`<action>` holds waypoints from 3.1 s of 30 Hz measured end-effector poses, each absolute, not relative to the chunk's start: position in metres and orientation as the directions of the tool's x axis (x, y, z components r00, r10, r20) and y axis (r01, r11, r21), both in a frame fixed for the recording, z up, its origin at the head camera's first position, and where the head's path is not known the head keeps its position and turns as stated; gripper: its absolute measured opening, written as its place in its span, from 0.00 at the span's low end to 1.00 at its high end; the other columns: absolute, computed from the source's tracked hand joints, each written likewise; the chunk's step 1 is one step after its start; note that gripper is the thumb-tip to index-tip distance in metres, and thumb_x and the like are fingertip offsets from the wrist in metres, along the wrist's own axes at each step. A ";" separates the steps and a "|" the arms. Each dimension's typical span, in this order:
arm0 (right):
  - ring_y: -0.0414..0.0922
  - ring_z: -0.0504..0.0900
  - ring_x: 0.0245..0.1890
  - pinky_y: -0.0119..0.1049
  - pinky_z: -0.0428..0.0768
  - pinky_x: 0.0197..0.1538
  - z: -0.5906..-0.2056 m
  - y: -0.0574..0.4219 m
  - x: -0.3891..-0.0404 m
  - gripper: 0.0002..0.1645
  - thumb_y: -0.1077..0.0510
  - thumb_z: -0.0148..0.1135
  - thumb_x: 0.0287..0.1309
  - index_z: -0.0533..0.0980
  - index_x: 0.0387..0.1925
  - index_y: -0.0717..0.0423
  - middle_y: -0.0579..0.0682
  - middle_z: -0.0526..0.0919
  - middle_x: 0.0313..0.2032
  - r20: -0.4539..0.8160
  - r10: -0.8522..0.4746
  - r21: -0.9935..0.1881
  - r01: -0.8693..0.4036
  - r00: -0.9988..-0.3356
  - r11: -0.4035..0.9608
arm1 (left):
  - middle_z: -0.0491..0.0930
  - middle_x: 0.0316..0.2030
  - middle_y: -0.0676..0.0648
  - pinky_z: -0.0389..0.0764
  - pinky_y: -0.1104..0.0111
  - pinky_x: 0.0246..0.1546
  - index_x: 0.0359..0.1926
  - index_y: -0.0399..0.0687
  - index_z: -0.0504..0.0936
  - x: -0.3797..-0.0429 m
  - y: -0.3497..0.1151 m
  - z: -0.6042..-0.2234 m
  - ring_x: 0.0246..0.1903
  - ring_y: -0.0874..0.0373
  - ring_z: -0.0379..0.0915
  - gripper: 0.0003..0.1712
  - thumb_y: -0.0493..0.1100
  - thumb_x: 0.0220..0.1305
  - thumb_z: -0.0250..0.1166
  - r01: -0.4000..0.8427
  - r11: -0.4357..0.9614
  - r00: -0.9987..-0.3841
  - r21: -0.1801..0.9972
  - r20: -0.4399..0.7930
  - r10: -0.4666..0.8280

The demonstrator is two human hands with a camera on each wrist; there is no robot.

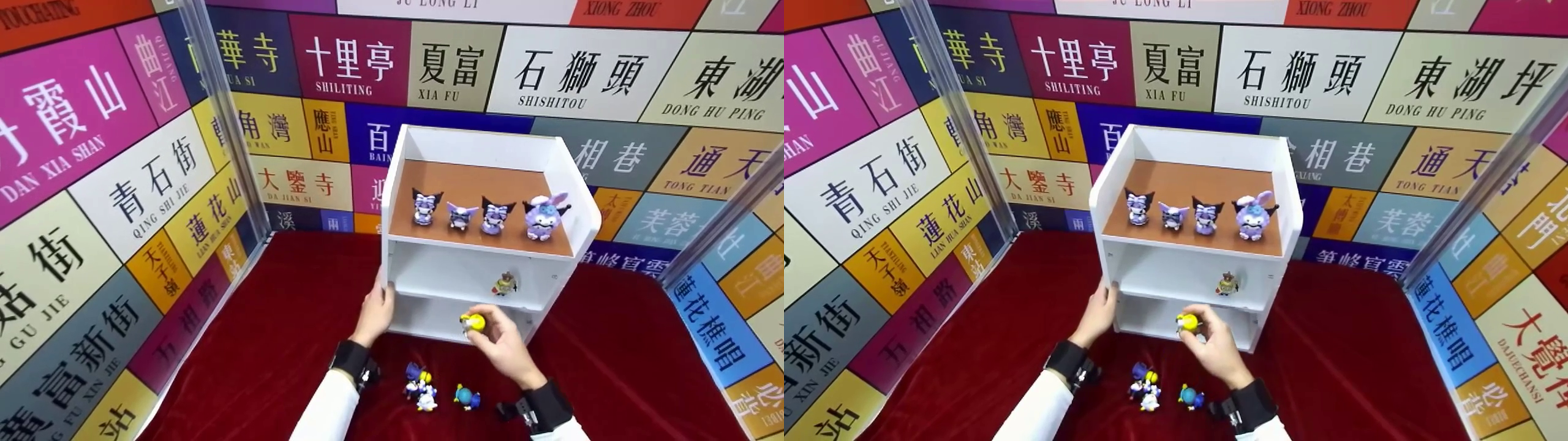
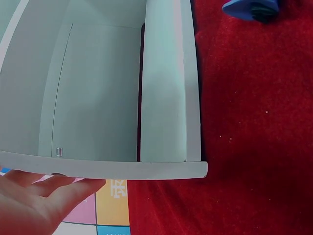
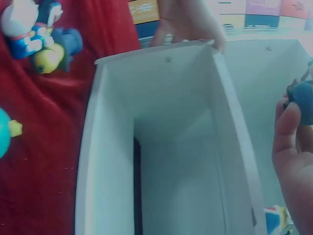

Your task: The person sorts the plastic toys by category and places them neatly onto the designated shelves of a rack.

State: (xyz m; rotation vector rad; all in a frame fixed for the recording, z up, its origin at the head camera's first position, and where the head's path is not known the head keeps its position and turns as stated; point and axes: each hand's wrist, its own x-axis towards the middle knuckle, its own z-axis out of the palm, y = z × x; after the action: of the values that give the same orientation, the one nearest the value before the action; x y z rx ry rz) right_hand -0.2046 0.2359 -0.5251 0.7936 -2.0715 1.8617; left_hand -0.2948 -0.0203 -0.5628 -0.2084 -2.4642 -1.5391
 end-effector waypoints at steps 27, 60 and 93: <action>0.45 0.84 0.36 0.22 0.78 0.40 -0.452 0.256 -0.239 0.20 0.74 0.70 0.48 0.86 0.44 0.58 0.52 0.88 0.42 0.645 -0.136 -0.565 -0.589 -0.752 0.578 | 0.73 0.66 0.33 0.80 0.45 0.53 0.79 0.49 0.55 -0.295 -0.020 -0.561 0.54 0.38 0.80 0.32 0.48 0.78 0.47 0.246 0.450 -0.960 0.859 0.279 -0.008; 0.53 0.86 0.44 0.48 0.83 0.51 -0.445 0.255 -0.287 0.14 0.74 0.69 0.48 0.87 0.37 0.59 0.55 0.88 0.40 0.428 -0.439 -0.242 -0.568 -0.790 0.787 | 0.71 0.67 0.34 0.80 0.48 0.55 0.79 0.50 0.54 -0.295 -0.022 -0.563 0.52 0.43 0.80 0.33 0.47 0.77 0.47 0.225 0.430 -0.968 0.874 0.250 -0.003; 0.54 0.84 0.42 0.53 0.76 0.52 -0.447 0.255 -0.288 0.16 0.77 0.62 0.46 0.84 0.35 0.58 0.52 0.89 0.35 0.394 -0.467 -0.180 -0.564 -0.792 0.806 | 0.73 0.66 0.33 0.78 0.47 0.58 0.79 0.49 0.54 -0.295 -0.021 -0.564 0.56 0.38 0.79 0.33 0.48 0.78 0.47 0.223 0.462 -0.966 0.858 0.257 -0.010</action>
State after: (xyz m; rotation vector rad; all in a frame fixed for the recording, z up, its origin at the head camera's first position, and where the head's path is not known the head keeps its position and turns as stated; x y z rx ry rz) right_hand -0.2883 0.2554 -0.4465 0.7842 -2.6610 0.4148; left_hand -0.2952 -0.0214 -0.5637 -0.1844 -2.4855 -1.5099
